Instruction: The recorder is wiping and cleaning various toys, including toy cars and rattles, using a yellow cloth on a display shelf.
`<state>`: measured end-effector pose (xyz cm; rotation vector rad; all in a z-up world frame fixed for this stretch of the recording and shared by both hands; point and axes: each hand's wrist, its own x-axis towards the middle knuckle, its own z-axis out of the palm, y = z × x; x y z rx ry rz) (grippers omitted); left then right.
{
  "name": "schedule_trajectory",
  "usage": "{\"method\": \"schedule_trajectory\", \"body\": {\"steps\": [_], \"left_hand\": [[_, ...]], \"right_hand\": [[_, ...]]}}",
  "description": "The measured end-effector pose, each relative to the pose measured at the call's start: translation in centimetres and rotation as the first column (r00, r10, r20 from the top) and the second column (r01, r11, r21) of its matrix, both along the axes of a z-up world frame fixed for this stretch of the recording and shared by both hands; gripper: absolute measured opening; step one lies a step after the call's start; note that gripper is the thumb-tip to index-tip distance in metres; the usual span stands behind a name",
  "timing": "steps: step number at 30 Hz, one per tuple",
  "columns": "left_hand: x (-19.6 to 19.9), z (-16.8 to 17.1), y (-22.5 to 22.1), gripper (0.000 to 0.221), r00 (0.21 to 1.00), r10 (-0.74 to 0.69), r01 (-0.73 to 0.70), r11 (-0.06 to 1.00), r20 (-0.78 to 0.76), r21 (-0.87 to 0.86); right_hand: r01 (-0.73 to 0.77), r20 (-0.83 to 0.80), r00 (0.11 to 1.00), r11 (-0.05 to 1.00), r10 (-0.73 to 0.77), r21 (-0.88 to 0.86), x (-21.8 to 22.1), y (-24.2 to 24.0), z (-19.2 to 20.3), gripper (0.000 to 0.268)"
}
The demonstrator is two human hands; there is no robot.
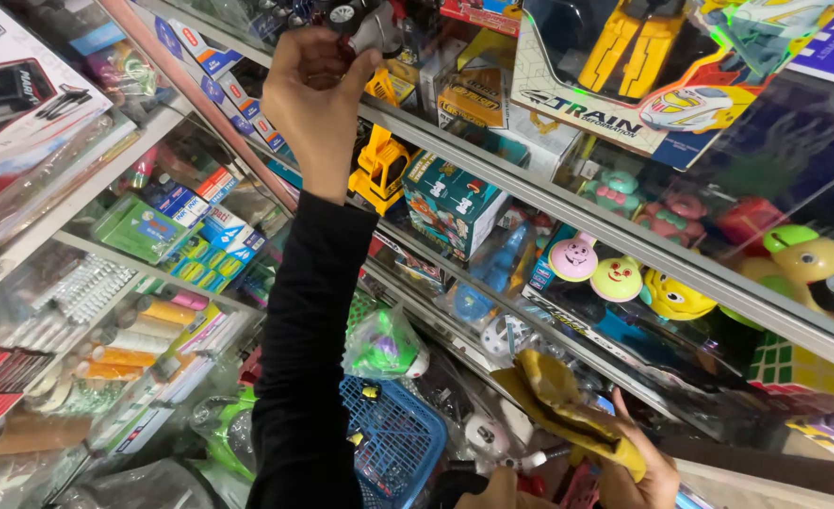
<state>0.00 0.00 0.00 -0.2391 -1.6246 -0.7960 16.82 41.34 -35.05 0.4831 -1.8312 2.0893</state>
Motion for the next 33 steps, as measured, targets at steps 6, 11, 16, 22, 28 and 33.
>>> {"method": "schedule_trajectory", "body": {"steps": [6,11,16,22,28,33], "left_hand": [[-0.1,0.6,0.2,0.03,0.997,0.063,-0.065,0.997,-0.041,-0.045],[0.0,0.0,0.1,0.036,0.996,0.05,-0.054,0.997,-0.069,-0.06],[1.5,-0.3,0.7,0.061,0.971,0.212,-0.216,0.976,-0.111,-0.031],[0.8,-0.8,-0.6,0.051,0.958,0.285,-0.287,0.956,-0.042,-0.057],[0.3,-0.8,-0.4,0.044,0.965,0.261,-0.261,0.964,-0.014,-0.044],[-0.6,-1.2,-0.4,0.044,0.961,0.263,-0.268,0.962,-0.086,-0.05]], "right_hand": [[0.046,0.136,0.99,0.991,-0.028,-0.127,0.5,-0.4,0.3,0.021],[0.066,0.173,0.983,0.998,-0.062,-0.014,0.7,-0.3,2.6,0.022],[0.085,0.123,0.988,0.996,-0.089,0.041,0.5,0.2,1.3,0.023],[0.058,0.129,0.99,0.997,-0.064,0.048,0.5,0.6,0.9,0.026],[0.092,0.082,0.991,0.988,-0.103,0.124,0.9,0.4,1.0,0.027],[0.093,0.163,0.982,0.995,-0.098,0.034,1.4,-0.2,2.0,0.023]]}}
